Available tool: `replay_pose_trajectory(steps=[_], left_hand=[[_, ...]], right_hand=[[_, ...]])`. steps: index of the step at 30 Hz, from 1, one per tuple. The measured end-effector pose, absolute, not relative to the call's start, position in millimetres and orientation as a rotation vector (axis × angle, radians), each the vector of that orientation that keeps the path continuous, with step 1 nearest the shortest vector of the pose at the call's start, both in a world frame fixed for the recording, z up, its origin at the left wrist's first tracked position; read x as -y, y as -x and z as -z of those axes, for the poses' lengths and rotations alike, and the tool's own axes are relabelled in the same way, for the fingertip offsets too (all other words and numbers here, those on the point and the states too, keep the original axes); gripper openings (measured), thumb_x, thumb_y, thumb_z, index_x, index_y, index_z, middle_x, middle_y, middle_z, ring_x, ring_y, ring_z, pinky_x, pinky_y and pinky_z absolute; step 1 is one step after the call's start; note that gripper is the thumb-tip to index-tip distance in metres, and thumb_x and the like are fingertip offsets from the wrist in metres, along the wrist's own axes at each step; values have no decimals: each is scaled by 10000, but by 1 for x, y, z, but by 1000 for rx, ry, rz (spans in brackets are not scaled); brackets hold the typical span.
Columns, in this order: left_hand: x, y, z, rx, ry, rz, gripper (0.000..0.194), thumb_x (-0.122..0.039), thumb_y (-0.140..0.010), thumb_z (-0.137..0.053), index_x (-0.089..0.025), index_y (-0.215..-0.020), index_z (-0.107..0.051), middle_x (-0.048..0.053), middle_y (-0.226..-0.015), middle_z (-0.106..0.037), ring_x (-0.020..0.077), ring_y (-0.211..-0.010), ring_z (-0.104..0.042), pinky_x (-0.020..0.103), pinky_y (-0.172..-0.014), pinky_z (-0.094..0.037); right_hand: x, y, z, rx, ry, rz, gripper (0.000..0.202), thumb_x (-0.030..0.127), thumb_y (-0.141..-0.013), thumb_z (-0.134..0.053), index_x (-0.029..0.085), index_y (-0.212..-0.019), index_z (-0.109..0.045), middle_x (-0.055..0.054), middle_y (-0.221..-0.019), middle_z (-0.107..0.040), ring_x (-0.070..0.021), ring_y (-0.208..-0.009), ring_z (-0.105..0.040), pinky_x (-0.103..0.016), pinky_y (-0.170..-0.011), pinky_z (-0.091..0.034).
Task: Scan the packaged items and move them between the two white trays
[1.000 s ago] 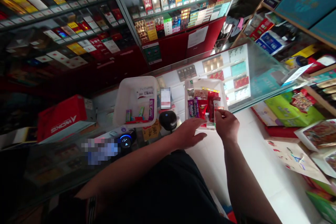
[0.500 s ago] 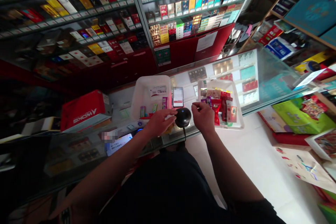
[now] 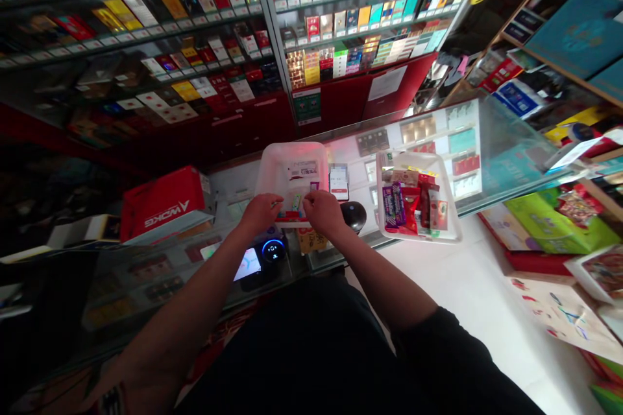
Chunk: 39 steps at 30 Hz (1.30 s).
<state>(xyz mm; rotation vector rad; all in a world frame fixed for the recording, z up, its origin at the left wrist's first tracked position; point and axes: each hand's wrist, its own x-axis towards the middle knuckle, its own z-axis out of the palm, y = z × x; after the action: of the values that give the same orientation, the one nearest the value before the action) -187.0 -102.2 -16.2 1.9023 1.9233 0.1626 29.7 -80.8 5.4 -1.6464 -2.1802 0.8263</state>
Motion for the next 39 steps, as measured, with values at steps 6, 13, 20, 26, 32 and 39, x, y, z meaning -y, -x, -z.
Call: replay_pose_trajectory(steps=[6,13,20,26,32,39], left_hand=[[90,196,40,-1939,-2002,252,373,-202,-921,-575,-224,-1194,-829,156,-1240,-767,330,-1227,-628,435,-1096,-468],[79,192,46,-1869,-2020,405,303,-238,-884,-678,-198,-1137,-839,213,-1209,-727,398,-1260,-593,515,-1088,-455],[63,186,49,-1809,-1976,494,240,-279,-839,-751,-146,-1018,-839,251,-1224,-706,429,-1251,-591,529,-1095,-451],[53,185,60,-1794,-1981,525,223,-217,-791,-763,-148,-991,-834,243,-1273,-687,418,-1294,-561,497,-1123,-422],[53,192,58,-1801,-1961,483,187,-276,-750,-791,-188,-905,-846,187,-1184,-742,373,-1237,-598,429,-1083,-459],[56,208,31,-1742,-1839,137,229,-359,-851,-679,-240,-957,-842,45,-1080,-815,227,-1053,-709,291,-958,-526]], right_hand=[[57,10,28,2618,1792,-910,348,256,-1044,-508,88,-1174,-783,-223,-1214,-771,-277,-1141,-721,-318,-971,-521],[37,31,63,2779,1862,-1008,393,204,-875,-754,73,-1245,-777,-243,-1243,-768,-319,-1156,-745,-318,-957,-576],[32,35,83,2803,1866,-1035,418,203,-843,-772,75,-1240,-785,-250,-1250,-765,-347,-1186,-739,-349,-970,-592],[34,34,86,2727,1894,-1036,418,183,-886,-727,78,-1289,-765,-257,-1236,-768,-328,-1160,-752,-335,-948,-597],[30,29,69,2693,1875,-1026,372,182,-921,-688,65,-1262,-782,-245,-1203,-782,-296,-1134,-753,-304,-970,-570],[19,2,25,2593,1828,-901,362,234,-1018,-533,94,-1210,-805,-203,-1220,-785,-244,-1124,-717,-267,-959,-511]])
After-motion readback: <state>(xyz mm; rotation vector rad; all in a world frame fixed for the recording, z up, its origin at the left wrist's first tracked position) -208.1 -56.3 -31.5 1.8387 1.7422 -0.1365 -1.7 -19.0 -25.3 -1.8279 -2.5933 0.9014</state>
